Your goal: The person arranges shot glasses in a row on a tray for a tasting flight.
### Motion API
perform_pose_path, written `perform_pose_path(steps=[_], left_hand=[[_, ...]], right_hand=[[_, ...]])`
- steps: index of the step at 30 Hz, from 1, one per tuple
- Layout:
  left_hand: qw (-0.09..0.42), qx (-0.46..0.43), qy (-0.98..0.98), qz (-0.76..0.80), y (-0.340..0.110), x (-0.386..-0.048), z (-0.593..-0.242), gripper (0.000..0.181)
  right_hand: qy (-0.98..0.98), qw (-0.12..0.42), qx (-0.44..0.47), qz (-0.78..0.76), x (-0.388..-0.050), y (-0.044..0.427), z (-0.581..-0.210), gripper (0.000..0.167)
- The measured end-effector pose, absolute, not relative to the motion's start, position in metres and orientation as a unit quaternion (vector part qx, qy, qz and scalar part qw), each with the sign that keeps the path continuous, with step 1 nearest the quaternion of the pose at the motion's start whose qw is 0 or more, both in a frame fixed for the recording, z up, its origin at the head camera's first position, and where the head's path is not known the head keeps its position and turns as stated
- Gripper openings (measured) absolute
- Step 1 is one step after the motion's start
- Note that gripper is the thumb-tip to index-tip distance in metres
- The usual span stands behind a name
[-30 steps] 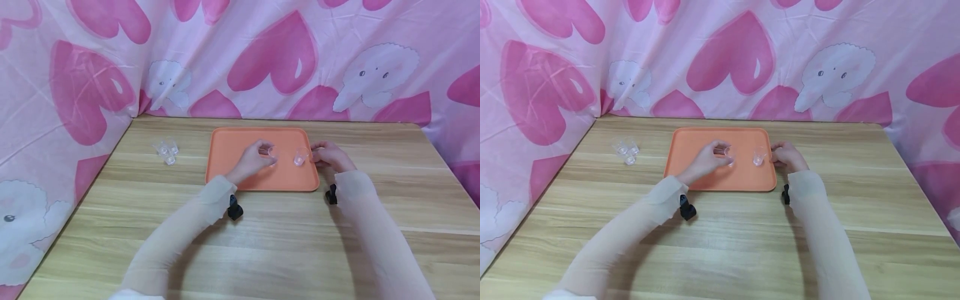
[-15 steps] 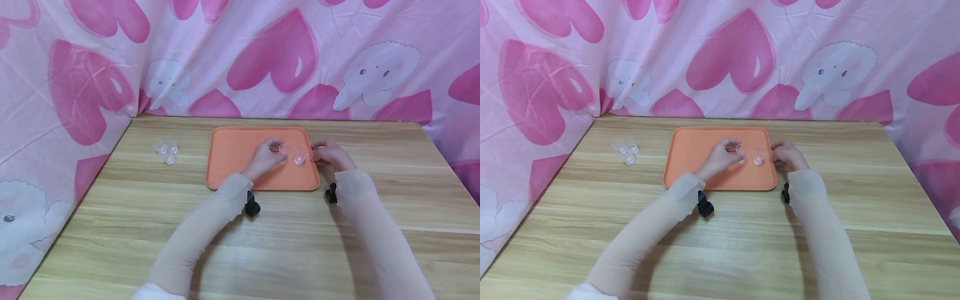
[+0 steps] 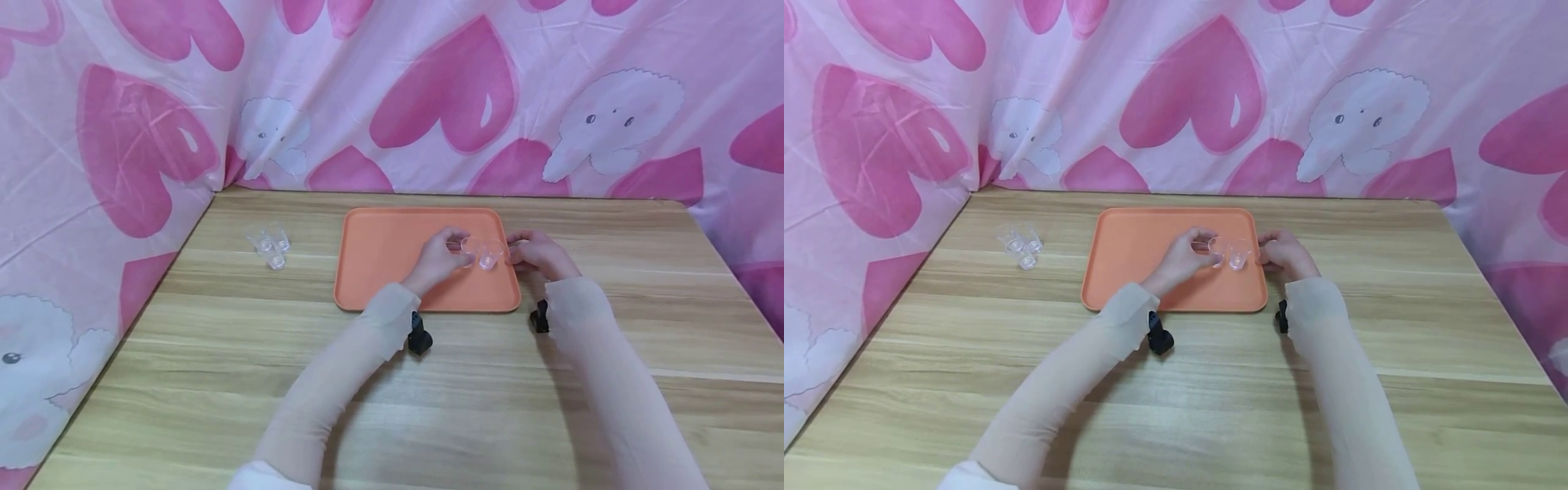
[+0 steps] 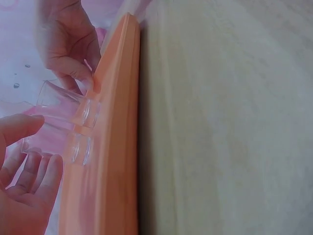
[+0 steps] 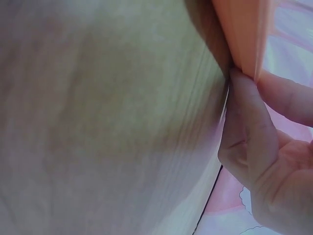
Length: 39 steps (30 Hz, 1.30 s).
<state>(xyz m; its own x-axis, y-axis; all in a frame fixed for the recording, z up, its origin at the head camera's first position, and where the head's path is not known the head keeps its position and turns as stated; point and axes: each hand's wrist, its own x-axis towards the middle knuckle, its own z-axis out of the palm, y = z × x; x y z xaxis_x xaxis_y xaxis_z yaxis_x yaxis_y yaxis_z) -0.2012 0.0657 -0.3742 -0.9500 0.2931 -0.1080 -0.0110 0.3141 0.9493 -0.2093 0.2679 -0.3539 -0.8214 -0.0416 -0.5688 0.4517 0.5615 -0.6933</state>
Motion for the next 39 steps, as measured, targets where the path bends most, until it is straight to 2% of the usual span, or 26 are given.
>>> perform_pose_path(steps=[9, 18, 24, 31, 39], left_hand=[[0.136, 0.089, 0.799, 0.579, 0.069, -0.199, -0.376, 0.043], [0.152, 0.105, 0.797, 0.575, 0.063, -0.198, -0.375, 0.051], [0.141, 0.114, 0.804, 0.566, 0.049, -0.200, -0.365, 0.052], [0.130, 0.121, 0.807, 0.563, 0.011, -0.200, -0.350, 0.052], [0.093, 0.104, 0.812, 0.567, -0.066, -0.199, -0.325, 0.050]], right_hand=[[0.840, 0.274, 0.123, -0.452, -0.210, 0.268, -0.355, 0.057], [0.844, 0.270, 0.105, -0.451, -0.208, 0.267, -0.355, 0.056], [0.847, 0.266, 0.104, -0.448, -0.208, 0.267, -0.354, 0.055], [0.843, 0.274, 0.118, -0.448, -0.209, 0.266, -0.354, 0.056], [0.844, 0.269, 0.110, -0.450, -0.209, 0.268, -0.356, 0.056]])
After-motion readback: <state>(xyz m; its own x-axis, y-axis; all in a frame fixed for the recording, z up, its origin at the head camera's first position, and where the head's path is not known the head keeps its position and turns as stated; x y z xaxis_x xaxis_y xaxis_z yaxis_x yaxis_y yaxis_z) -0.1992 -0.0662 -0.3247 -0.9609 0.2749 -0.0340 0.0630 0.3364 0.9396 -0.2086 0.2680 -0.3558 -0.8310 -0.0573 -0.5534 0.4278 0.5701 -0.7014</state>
